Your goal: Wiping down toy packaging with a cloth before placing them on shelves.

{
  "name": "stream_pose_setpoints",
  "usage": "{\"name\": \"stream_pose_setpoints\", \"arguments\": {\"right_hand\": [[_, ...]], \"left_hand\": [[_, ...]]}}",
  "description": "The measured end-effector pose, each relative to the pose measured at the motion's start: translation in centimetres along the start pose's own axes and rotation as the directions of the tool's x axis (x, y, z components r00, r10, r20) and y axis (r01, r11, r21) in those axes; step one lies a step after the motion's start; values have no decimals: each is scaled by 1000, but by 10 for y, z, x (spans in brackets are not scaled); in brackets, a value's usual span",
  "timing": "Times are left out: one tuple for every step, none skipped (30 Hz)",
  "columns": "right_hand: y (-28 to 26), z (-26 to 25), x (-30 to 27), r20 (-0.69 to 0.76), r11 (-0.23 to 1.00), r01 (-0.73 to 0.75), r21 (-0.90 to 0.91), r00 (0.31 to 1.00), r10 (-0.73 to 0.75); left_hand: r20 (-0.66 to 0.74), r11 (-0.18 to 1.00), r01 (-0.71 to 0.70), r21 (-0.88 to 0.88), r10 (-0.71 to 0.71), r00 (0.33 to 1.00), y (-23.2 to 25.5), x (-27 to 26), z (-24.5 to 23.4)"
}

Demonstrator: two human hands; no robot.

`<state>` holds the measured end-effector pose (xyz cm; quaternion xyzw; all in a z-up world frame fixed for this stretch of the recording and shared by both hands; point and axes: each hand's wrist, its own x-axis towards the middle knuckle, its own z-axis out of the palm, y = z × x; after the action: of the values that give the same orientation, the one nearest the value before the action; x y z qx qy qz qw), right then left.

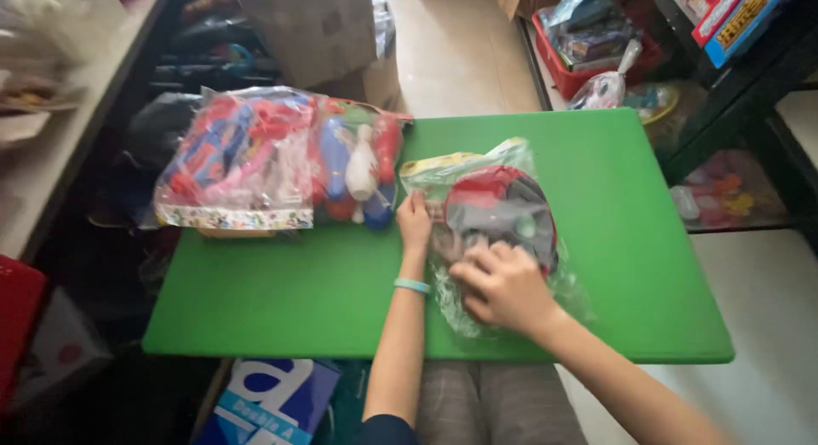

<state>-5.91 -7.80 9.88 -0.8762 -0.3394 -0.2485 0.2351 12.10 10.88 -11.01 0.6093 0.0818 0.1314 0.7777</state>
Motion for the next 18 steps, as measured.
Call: {"name": "stream_pose_setpoints", "arguments": {"right_hand": [[-5, 9, -8, 107, 999, 30, -17, 994, -28], [-10, 20, -15, 213, 998, 62, -30, 975, -54], [-12, 22, -24, 220, 998, 58, -23, 974, -52], [-12, 24, -32, 192, 994, 95, -50, 978, -84], [-8, 23, -36, 158, 986, 137, -90, 980, -122], [-3, 19, -37, 159, 985, 141, -97, 980, -124], [-2, 16, -43, 198, 995, 91, -46, 977, -80], [0, 13, -49, 239, 999, 39, 3, 970, -39], [2, 7, -50, 238, 999, 38, -4, 971, -36], [4, 0, -52, 344, 999, 32, 22, 938, -38], [7, -6, -53, 444, 999, 25, 43, 895, -42], [13, -18, -55, 441, 999, 28, 33, 897, -40], [17, -29, -58, 475, 994, -47, 101, 880, -7], [21, -41, -61, 509, 978, -124, 166, 860, 22], [29, -55, -62, 508, 980, -118, 160, 861, 21], [36, -70, -63, 346, 977, -205, 61, 922, 171], [41, -85, -67, 167, 950, -310, -19, 936, 309], [54, -93, -70, 171, 950, -310, -23, 936, 309]], "left_hand": [[1, 999, -35, 23, 35, 999, -4, -1, -3], [3, 997, -70, 46, 70, 998, -8, -2, -7], [-1, 997, -61, 49, 61, 998, -9, -5, -8], [-6, 999, -30, 14, 30, 1000, -9, -8, -9], [-3, 999, -11, -30, 10, 1000, -7, -3, -1], [-1, 999, -14, -37, 14, 1000, -4, 2, 2], [8, 999, -21, -35, 22, 1000, -5, 1, 1], [16, 999, -29, -33, 30, 999, -6, 0, 1], [21, 999, -30, -38, 31, 999, -5, -2, 0], [8, 999, -42, -14, 42, 999, -4, -4, 0], [-3, 998, -58, 7, 58, 998, -1, -3, 1], [2, 998, -63, 0, 63, 998, -1, -1, 2], [1, 999, -36, -24, 36, 999, -1, -1, 0], [1, 999, -8, -48, 8, 1000, 0, 0, -1], [2, 998, -14, -54, 14, 1000, -17, 8, -4], [-50, 978, -114, 177, 125, 991, -33, 16, -7], [-80, 896, -184, 405, 235, 969, -52, 17, -12], [-82, 898, -181, 401, 231, 969, -51, 15, -11]]}}
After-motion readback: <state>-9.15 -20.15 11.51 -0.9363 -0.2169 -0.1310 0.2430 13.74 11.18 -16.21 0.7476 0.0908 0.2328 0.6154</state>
